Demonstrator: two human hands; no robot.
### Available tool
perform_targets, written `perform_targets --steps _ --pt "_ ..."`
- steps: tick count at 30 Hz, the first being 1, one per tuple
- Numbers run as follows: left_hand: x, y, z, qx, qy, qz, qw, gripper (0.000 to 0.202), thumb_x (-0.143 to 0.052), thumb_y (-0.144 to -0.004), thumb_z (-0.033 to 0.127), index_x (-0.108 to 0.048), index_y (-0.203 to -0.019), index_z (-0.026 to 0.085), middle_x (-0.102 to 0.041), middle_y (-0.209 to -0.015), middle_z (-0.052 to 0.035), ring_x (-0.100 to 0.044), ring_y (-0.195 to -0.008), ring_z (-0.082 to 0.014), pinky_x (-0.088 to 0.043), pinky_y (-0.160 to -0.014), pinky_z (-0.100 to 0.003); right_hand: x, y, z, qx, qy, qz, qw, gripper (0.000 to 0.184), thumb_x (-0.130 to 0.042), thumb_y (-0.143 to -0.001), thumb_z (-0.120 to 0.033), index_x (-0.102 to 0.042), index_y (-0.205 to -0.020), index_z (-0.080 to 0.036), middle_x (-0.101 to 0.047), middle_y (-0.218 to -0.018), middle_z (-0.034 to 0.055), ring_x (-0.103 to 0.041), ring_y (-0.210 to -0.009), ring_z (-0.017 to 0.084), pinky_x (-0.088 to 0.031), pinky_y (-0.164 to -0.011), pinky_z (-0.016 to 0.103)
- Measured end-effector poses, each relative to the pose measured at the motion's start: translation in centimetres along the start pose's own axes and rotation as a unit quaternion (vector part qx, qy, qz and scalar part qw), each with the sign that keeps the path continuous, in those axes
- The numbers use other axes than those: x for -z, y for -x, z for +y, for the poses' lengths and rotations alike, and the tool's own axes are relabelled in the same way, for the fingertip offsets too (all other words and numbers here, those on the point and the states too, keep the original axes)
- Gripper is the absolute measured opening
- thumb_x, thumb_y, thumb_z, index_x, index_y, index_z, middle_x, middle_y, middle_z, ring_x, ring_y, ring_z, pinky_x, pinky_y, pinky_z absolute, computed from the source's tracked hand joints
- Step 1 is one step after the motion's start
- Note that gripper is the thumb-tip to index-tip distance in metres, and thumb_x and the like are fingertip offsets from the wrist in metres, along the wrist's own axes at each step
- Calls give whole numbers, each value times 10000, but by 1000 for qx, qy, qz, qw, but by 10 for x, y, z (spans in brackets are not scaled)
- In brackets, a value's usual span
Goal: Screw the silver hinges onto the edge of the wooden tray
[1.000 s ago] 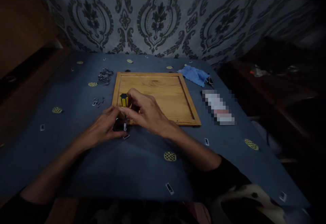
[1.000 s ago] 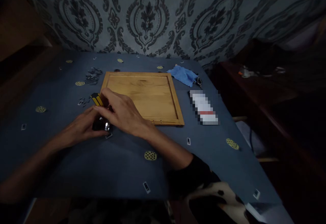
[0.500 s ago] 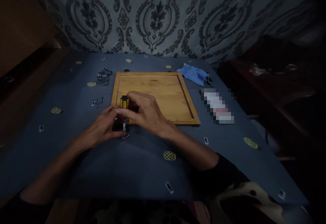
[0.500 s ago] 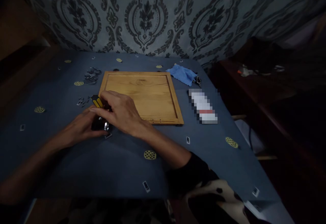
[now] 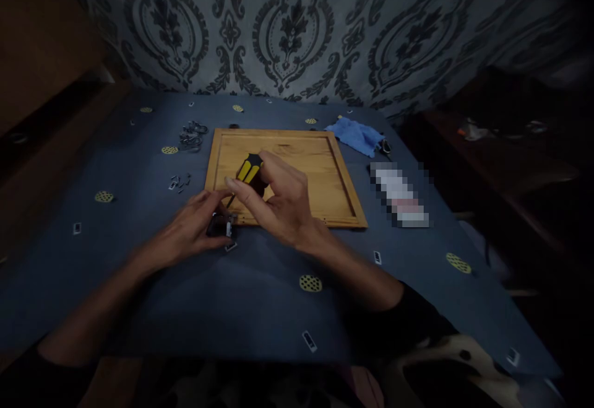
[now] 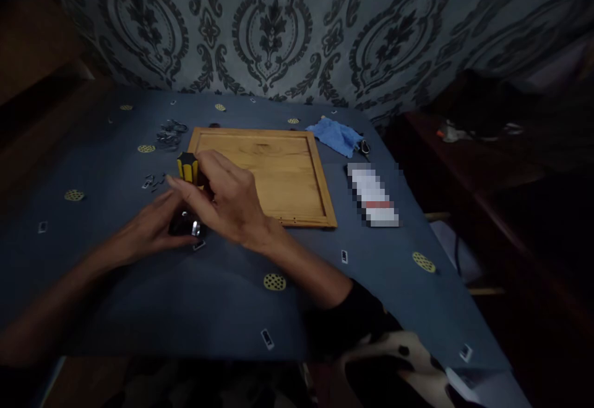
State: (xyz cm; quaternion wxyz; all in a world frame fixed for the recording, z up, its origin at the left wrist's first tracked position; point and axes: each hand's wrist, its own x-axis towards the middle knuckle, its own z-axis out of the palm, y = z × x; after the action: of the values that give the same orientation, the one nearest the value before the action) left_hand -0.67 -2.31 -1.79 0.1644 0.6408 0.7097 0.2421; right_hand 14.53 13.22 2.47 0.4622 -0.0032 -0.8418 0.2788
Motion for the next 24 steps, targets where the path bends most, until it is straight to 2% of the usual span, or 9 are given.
perform_targets --steps 5,15,20,24 --pt "4 -1 4 23 8 -10 1000 593 -750 -870 426 -503 -1383 261 -697 -1130 -56 -662 -1109 -322 -557 -964 -477 -1 0 6 -3 -2 -28 1000 393 -545 -1096 -434 -386 -786 -251 -512 -728 -33 -522 -666 131 -453 -664 273" --pt "4 -1 3 13 6 -11 1000 481 -737 -872 454 -525 -1246 236 -668 -1115 -61 -656 -1066 -304 -560 -942 -469 -9 5 10 -45 -31 -72 996 427 -519 -1095 -485 -366 -774 -249 -500 -732 -33 -473 -658 126 -405 -640 277" --pt "2 0 1 -7 6 5 1000 446 -724 -882 462 -521 -1214 243 -667 -1059 -53 -649 -1050 -310 -551 -935 -482 -11 8 13 -48 -43 -82 995 404 -553 -1083 -454 -380 -782 -247 -520 -751 -22 -497 -684 135 -398 -650 284" --pt "4 0 1 9 0 0 1000 446 -739 -870 476 -540 -1192 240 -652 -1065 -59 -645 -1037 -312 -557 -914 -477 -12 8 15 -51 -53 -85 994 386 -568 -1075 -421 -380 -786 -247 -525 -765 -22 -505 -693 134 -395 -650 281"
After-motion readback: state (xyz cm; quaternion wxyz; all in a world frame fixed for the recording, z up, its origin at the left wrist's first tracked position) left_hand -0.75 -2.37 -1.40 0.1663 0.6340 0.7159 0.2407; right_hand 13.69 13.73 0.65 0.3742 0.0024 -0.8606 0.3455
